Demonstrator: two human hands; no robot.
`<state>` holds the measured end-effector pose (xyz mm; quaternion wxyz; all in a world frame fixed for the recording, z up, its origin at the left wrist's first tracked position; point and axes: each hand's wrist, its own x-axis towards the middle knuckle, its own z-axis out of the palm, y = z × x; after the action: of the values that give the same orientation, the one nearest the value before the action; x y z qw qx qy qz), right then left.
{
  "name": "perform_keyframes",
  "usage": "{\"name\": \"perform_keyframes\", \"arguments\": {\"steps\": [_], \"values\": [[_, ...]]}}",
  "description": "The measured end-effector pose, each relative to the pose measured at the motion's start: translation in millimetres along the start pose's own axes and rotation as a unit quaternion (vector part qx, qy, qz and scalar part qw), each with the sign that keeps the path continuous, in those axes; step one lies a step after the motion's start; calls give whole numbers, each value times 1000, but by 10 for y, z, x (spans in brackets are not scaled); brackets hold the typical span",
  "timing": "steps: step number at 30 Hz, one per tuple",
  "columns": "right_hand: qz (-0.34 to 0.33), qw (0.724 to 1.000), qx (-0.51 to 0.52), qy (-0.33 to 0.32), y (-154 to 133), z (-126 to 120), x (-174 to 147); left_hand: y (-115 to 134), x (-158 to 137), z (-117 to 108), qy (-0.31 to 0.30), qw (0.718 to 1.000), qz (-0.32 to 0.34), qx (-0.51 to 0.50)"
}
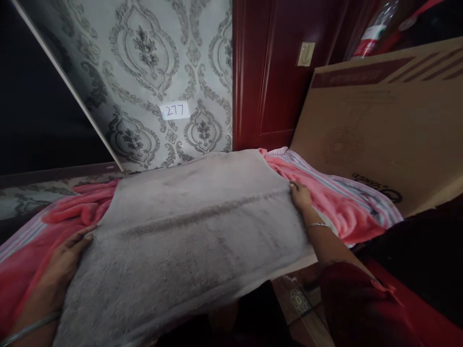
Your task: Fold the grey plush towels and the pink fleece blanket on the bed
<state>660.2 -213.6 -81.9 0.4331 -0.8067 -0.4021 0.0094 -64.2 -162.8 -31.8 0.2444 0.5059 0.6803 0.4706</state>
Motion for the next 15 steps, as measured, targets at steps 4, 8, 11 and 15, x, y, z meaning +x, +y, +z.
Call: {"name": "perform_keyframes", "arguments": {"steps": [4,8,11,15], "values": [[12,999,-49,-7,8,-61,-41,96,-58,1,6,999,-44,-4],[44,996,-78,5,33,-130,-31,247,-127,40,18,997,-9,71],[60,994,-91,4,59,-166,-18,304,-133,81,21,994,21,109],[79,991,-104,16,65,-160,-56,297,-109,111,19,986,49,156]]}}
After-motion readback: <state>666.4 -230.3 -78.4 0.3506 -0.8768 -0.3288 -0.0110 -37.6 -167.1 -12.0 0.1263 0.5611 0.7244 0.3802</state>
